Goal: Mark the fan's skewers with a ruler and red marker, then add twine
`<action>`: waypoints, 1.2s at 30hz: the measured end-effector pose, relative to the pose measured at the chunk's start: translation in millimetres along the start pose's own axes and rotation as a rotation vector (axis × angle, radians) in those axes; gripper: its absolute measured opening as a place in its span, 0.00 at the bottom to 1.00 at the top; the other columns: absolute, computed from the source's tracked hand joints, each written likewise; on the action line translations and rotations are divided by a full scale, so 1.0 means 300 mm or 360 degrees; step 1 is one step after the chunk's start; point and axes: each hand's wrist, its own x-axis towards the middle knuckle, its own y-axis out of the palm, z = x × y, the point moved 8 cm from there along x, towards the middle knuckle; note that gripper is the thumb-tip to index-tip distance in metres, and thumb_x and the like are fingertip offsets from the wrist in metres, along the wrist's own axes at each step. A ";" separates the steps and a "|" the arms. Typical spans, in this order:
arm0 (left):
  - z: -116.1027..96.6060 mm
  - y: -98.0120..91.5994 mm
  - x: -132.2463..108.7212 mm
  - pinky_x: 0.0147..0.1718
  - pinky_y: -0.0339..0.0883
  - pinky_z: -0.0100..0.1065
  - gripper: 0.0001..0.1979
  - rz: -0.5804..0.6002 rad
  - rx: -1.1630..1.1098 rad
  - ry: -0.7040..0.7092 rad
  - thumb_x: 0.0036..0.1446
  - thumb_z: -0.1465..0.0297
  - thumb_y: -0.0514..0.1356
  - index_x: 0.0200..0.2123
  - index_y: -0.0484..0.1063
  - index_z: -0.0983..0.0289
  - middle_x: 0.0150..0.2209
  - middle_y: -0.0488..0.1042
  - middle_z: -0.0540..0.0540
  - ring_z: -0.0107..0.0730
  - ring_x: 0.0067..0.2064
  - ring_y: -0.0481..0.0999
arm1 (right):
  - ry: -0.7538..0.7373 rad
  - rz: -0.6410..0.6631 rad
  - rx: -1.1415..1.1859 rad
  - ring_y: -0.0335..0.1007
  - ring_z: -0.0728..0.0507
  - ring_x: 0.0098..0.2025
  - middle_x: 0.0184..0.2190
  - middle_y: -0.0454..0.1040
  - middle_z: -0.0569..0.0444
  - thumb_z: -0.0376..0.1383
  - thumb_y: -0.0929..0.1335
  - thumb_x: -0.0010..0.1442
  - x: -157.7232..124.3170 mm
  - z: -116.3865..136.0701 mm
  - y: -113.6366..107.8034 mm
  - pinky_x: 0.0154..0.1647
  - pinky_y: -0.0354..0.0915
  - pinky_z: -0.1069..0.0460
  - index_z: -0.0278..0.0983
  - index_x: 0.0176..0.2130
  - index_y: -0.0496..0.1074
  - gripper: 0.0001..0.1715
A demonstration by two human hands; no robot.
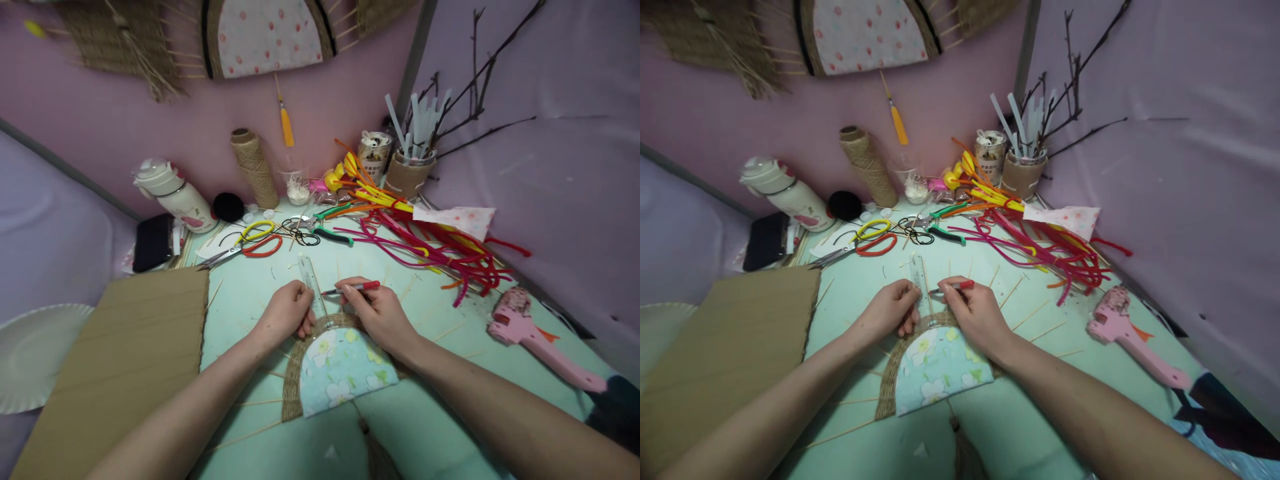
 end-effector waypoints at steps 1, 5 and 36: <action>0.001 0.000 0.000 0.10 0.58 0.24 0.11 0.0003 -0.0005 0.0000 0.61 0.65 0.49 0.27 0.59 0.61 0.16 0.71 0.47 0.25 0.12 0.67 | 0.0000 0.0005 0.0001 0.73 0.44 0.42 0.41 0.77 0.50 0.43 0.61 0.66 0.000 -0.001 0.002 0.40 0.65 0.53 0.36 0.26 0.72 0.21; 0.001 0.002 -0.001 0.10 0.57 0.24 0.10 0.0013 0.0000 0.0001 0.61 0.65 0.49 0.28 0.59 0.61 0.16 0.71 0.47 0.24 0.12 0.67 | 0.0006 -0.0011 0.0009 0.73 0.45 0.38 0.36 0.78 0.51 0.43 0.61 0.66 -0.001 -0.006 0.001 0.40 0.65 0.52 0.36 0.31 0.74 0.19; -0.003 0.002 -0.001 0.11 0.58 0.25 0.11 0.0009 -0.0021 0.0007 0.61 0.64 0.50 0.28 0.59 0.62 0.16 0.71 0.48 0.24 0.12 0.66 | -0.0021 -0.0102 0.0018 0.73 0.45 0.39 0.39 0.77 0.52 0.42 0.61 0.66 -0.007 0.006 -0.022 0.40 0.67 0.52 0.36 0.31 0.75 0.19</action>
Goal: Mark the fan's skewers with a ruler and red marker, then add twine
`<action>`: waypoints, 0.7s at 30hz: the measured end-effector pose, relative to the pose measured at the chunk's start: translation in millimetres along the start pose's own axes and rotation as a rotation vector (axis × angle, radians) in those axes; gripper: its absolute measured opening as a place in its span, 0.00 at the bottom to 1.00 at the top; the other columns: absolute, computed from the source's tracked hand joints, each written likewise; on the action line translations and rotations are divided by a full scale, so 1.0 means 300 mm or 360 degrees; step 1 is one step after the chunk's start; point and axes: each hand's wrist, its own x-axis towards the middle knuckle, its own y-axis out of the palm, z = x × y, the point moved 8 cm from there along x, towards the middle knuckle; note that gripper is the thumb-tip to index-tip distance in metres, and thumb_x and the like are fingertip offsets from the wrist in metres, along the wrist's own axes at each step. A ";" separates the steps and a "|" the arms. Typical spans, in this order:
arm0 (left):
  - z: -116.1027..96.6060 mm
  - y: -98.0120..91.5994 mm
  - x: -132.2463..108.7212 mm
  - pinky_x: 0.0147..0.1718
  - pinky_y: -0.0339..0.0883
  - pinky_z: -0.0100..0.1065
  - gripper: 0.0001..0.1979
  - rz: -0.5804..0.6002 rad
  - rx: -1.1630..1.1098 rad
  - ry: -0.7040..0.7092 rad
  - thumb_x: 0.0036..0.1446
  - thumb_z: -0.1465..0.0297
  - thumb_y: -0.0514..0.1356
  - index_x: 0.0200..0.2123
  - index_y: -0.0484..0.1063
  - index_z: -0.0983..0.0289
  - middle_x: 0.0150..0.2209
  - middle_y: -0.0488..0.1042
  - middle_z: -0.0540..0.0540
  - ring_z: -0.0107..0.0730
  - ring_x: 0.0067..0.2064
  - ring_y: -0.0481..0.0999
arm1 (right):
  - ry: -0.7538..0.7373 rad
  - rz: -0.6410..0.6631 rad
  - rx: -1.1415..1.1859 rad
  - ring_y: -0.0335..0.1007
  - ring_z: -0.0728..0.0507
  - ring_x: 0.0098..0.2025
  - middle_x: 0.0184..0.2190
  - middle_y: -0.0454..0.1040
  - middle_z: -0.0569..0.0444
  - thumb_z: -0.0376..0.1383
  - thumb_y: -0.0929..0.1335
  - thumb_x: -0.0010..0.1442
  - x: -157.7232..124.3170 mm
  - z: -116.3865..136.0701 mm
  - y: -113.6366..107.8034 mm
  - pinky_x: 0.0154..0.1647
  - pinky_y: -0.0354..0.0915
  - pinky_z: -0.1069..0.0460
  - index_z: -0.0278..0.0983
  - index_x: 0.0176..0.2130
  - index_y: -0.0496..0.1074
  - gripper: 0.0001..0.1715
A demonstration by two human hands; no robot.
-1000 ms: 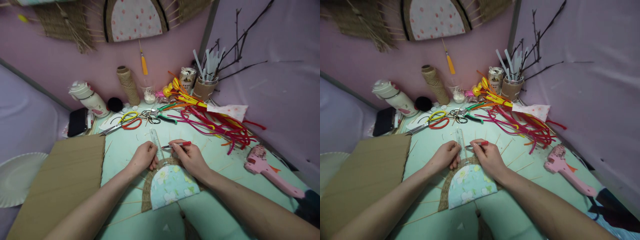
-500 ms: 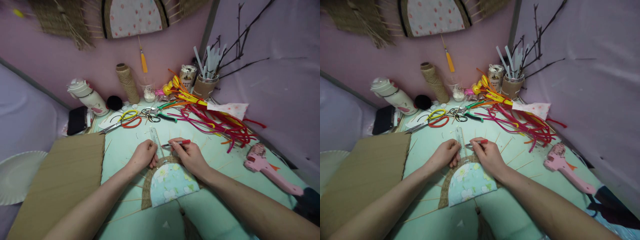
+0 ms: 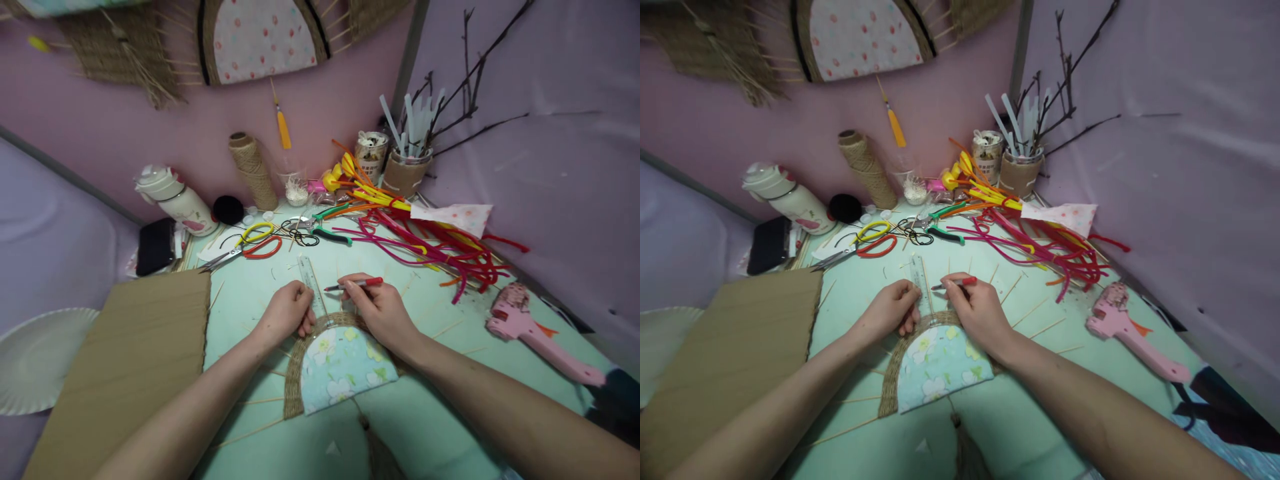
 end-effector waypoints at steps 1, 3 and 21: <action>-0.002 0.000 -0.003 0.11 0.58 0.24 0.11 0.0003 -0.0026 0.0004 0.61 0.64 0.50 0.28 0.59 0.62 0.16 0.71 0.48 0.24 0.12 0.66 | -0.0011 -0.0005 0.0008 0.73 0.45 0.38 0.39 0.77 0.52 0.42 0.61 0.66 0.000 0.004 -0.003 0.40 0.67 0.52 0.36 0.32 0.75 0.18; -0.012 -0.009 -0.014 0.11 0.58 0.24 0.11 -0.0007 -0.0096 0.0020 0.61 0.63 0.50 0.28 0.60 0.62 0.17 0.71 0.48 0.24 0.13 0.67 | -0.0025 -0.0010 0.0019 0.73 0.45 0.38 0.39 0.77 0.51 0.42 0.62 0.66 0.000 0.009 -0.008 0.40 0.67 0.51 0.36 0.33 0.75 0.18; 0.047 -0.082 -0.130 0.14 0.63 0.24 0.12 -0.0123 -0.0324 -0.0125 0.59 0.60 0.54 0.32 0.61 0.62 0.20 0.74 0.49 0.25 0.16 0.71 | -0.0026 0.0097 0.0067 0.69 0.48 0.30 0.31 0.76 0.53 0.40 0.65 0.62 -0.033 0.044 0.010 0.30 0.66 0.52 0.36 0.41 0.74 0.13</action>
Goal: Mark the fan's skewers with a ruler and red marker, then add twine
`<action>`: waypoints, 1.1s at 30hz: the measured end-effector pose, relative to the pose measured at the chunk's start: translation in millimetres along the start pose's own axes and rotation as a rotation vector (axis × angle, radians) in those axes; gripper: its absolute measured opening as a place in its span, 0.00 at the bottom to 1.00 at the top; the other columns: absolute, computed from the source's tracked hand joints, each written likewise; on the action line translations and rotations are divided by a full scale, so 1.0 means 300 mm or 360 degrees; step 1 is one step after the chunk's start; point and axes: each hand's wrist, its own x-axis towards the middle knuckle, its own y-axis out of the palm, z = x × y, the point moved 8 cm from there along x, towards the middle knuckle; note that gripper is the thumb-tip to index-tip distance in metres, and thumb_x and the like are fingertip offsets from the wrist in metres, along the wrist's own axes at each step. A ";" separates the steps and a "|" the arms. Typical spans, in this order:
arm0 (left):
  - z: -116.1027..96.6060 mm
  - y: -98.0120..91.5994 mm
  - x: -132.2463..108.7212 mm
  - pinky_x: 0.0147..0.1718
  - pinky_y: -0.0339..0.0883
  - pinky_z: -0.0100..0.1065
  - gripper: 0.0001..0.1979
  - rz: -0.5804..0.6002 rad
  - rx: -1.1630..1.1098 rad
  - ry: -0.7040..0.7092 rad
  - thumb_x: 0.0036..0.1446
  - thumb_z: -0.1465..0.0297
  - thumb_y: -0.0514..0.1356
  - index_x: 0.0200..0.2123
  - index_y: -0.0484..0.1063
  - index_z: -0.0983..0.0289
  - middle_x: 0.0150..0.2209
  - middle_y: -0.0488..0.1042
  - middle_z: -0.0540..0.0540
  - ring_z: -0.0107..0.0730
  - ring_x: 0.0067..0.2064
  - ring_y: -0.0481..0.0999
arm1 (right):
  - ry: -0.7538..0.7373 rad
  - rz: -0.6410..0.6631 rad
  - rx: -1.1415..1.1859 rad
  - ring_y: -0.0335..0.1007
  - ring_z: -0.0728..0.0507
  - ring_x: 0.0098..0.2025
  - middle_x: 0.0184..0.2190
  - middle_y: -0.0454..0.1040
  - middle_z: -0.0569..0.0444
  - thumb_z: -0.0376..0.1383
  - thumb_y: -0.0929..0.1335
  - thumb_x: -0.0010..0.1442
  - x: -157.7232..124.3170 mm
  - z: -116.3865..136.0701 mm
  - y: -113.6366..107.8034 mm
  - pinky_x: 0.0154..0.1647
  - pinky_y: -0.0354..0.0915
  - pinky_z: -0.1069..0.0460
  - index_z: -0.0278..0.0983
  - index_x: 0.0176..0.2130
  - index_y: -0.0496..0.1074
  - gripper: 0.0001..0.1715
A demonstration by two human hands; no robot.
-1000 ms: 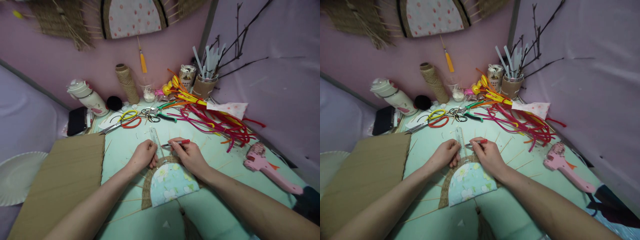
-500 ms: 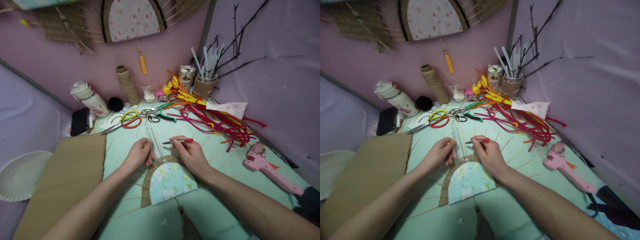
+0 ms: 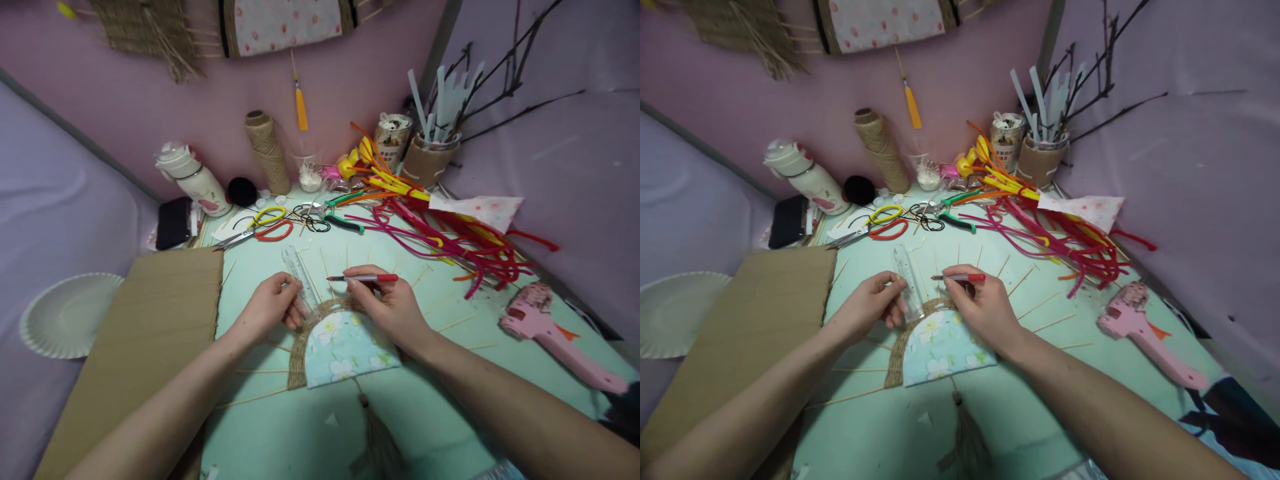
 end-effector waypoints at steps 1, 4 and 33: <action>0.001 0.002 0.000 0.15 0.63 0.24 0.11 0.0005 -0.0001 -0.0014 0.59 0.61 0.54 0.33 0.61 0.62 0.21 0.75 0.50 0.26 0.16 0.72 | 0.0005 0.0008 0.0004 0.69 0.48 0.29 0.31 0.75 0.53 0.40 0.65 0.62 -0.001 -0.003 0.002 0.30 0.66 0.52 0.36 0.42 0.74 0.13; 0.005 0.005 0.001 0.15 0.63 0.24 0.09 0.0015 0.0010 -0.0036 0.61 0.63 0.53 0.34 0.60 0.63 0.21 0.76 0.51 0.26 0.17 0.73 | 0.0011 0.0025 0.0028 0.70 0.48 0.30 0.32 0.76 0.52 0.40 0.65 0.62 -0.003 -0.007 0.007 0.30 0.67 0.52 0.36 0.42 0.74 0.13; 0.014 0.013 0.006 0.16 0.66 0.26 0.08 -0.0008 0.0027 -0.0019 0.63 0.68 0.50 0.31 0.59 0.63 0.20 0.74 0.51 0.26 0.17 0.72 | -0.0901 0.0708 -0.0640 0.70 0.44 0.35 0.31 0.75 0.48 0.30 0.60 0.63 -0.065 0.094 0.144 0.37 0.61 0.50 0.33 0.41 0.70 0.11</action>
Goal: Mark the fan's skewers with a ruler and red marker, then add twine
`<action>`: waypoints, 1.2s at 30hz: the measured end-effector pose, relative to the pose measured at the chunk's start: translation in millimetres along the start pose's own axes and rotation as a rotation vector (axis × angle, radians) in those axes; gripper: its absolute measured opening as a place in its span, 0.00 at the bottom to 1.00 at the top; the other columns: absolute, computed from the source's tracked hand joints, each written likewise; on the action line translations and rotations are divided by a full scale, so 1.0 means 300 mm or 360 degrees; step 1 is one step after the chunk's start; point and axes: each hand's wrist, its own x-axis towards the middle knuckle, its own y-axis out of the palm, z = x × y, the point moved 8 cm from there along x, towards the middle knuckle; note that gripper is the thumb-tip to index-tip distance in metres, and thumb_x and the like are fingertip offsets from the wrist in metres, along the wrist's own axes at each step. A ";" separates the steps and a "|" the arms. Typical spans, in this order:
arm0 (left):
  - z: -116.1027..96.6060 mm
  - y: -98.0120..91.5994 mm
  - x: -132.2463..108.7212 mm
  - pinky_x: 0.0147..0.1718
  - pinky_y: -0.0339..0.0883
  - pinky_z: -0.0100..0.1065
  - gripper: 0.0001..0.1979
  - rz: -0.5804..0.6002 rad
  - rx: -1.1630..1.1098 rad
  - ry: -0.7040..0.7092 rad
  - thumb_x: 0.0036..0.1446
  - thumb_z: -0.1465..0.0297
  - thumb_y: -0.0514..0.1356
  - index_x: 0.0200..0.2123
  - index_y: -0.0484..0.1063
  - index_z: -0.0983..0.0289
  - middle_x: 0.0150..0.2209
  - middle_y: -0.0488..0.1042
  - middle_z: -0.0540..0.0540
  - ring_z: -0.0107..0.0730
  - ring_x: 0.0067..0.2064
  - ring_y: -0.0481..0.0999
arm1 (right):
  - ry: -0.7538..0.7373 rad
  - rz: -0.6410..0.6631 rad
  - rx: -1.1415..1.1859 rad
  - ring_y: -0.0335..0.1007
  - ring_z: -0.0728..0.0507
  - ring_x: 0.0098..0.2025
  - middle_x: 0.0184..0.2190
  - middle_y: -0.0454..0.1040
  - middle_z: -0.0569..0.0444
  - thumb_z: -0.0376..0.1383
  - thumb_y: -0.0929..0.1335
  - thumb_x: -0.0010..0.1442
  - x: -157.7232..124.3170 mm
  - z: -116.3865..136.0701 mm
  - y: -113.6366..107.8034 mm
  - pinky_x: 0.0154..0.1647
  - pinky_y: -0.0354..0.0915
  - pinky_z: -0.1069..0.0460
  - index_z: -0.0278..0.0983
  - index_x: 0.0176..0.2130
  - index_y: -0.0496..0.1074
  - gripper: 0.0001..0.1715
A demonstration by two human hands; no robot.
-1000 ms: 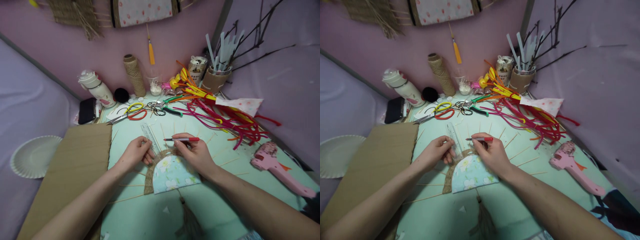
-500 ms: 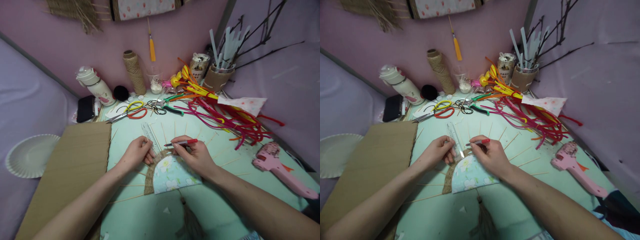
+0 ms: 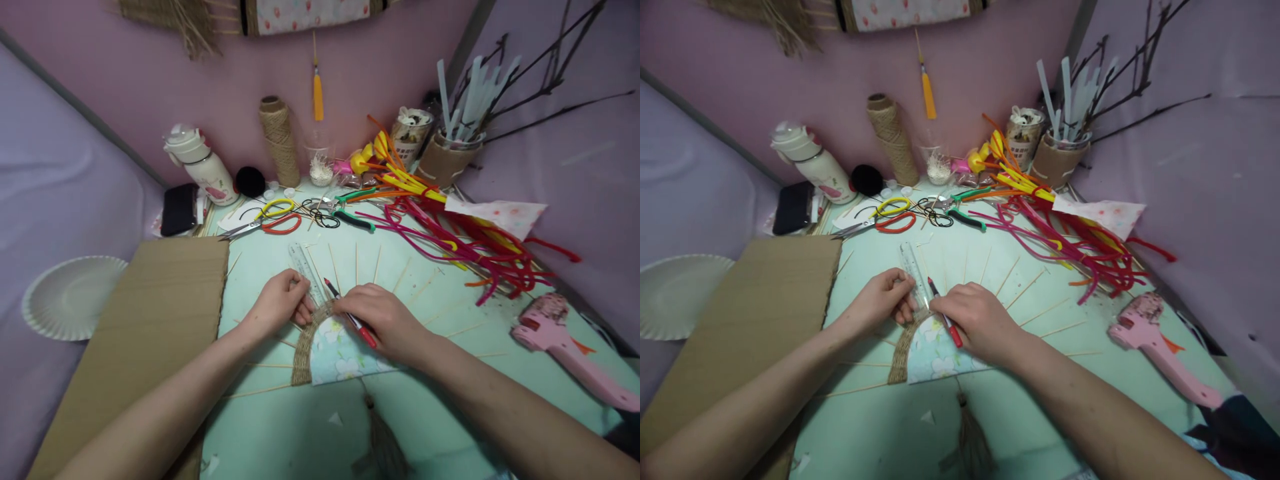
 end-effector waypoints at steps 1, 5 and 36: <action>0.001 -0.001 0.001 0.16 0.66 0.26 0.08 -0.0001 -0.0005 0.0000 0.63 0.68 0.51 0.31 0.59 0.63 0.20 0.74 0.51 0.26 0.17 0.72 | -0.0026 -0.0002 -0.0020 0.70 0.44 0.35 0.31 0.75 0.48 0.29 0.60 0.63 -0.001 0.005 0.000 0.37 0.61 0.50 0.33 0.41 0.70 0.11; 0.007 -0.004 0.008 0.16 0.66 0.26 0.07 0.0010 -0.0036 0.0010 0.63 0.67 0.51 0.32 0.59 0.63 0.21 0.75 0.52 0.27 0.17 0.73 | -0.0142 0.0056 -0.0157 0.69 0.43 0.36 0.32 0.75 0.48 0.28 0.59 0.63 -0.001 0.026 0.013 0.36 0.61 0.49 0.32 0.41 0.70 0.13; -0.014 0.027 -0.013 0.16 0.63 0.23 0.09 0.0112 -0.0140 -0.0077 0.63 0.68 0.51 0.30 0.60 0.64 0.20 0.75 0.52 0.24 0.17 0.72 | -0.0036 0.0073 -0.0051 0.68 0.45 0.37 0.33 0.74 0.49 0.25 0.61 0.61 -0.005 -0.001 0.035 0.38 0.64 0.50 0.34 0.43 0.69 0.12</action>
